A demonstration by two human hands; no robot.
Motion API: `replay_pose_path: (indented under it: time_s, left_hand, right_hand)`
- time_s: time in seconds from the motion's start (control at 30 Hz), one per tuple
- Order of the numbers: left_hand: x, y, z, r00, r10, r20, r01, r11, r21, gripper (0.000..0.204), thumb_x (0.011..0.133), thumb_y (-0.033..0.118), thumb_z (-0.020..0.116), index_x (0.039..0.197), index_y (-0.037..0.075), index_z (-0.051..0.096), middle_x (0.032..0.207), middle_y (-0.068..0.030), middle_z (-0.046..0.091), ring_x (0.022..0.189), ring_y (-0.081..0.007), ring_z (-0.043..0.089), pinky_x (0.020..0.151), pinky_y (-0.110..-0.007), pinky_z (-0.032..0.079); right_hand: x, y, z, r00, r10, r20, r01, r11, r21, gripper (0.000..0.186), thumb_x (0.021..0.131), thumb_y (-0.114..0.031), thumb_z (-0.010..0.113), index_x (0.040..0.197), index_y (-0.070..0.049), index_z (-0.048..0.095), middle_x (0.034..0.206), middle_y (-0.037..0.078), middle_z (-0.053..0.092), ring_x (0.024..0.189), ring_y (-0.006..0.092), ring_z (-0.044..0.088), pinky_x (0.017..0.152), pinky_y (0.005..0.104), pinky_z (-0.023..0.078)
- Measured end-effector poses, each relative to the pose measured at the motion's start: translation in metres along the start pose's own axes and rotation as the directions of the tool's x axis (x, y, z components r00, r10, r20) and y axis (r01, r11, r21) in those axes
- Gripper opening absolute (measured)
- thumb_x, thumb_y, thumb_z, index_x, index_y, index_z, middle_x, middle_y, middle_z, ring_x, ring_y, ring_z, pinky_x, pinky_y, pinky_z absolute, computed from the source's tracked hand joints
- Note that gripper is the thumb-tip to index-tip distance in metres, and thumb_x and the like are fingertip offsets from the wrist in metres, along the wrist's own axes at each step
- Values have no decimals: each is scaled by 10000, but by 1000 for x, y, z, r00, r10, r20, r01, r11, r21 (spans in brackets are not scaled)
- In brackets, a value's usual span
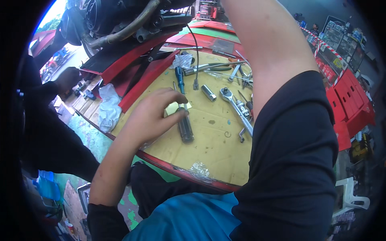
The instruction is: The person uses a ratchet to loosen bolts on a motorcycle engine mounted on a stand. They then remove a black plastic cover and hand it to a coworker, who assists in lifting the engine to access the underside.
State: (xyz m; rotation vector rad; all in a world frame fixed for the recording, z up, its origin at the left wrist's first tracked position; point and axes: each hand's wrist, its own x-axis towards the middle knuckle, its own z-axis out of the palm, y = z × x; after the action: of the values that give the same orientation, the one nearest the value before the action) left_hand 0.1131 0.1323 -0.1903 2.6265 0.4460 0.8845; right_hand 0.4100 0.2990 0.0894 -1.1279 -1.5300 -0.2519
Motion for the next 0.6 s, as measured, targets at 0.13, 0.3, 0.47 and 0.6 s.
replay_pose_path:
  time_s: [0.13,0.3,0.47,0.6]
  left_hand:
    - [2,-3,12,962,-24,273,27,1000,-7,383,949,337,703,1191,41,712,1166,-186,664,1125,-370,653,977,-468,533]
    - [-20,9,12,949,-46,312,44,999,13,482,1000,372,659,1324,14,649,1403,-260,581,1331,-424,555,1135,-468,447]
    - [-52,11,17,990,48,130,-44,998,-32,554,965,411,717,1359,33,618,1447,-265,546,1376,-439,510,1171,-496,408]
    - [-63,0,8,996,0,92,9,996,-92,551,950,399,740,1352,48,605,1428,-227,560,1346,-421,529,1165,-488,415]
  right_hand:
    - [2,1,4,999,14,30,-15,1000,26,584,1091,-523,428,1140,-38,750,1004,113,744,856,204,667,817,372,522]
    - [6,6,13,997,37,71,-44,994,102,567,1102,-510,413,1135,-60,756,997,102,742,848,194,662,805,366,520]
    - [3,12,13,992,19,127,-66,924,376,534,1104,-480,415,1122,-72,758,987,85,738,846,178,663,786,333,519]
    - [10,20,29,995,8,101,-50,909,414,481,1081,-442,470,1177,-56,741,1027,100,737,911,191,675,839,347,525]
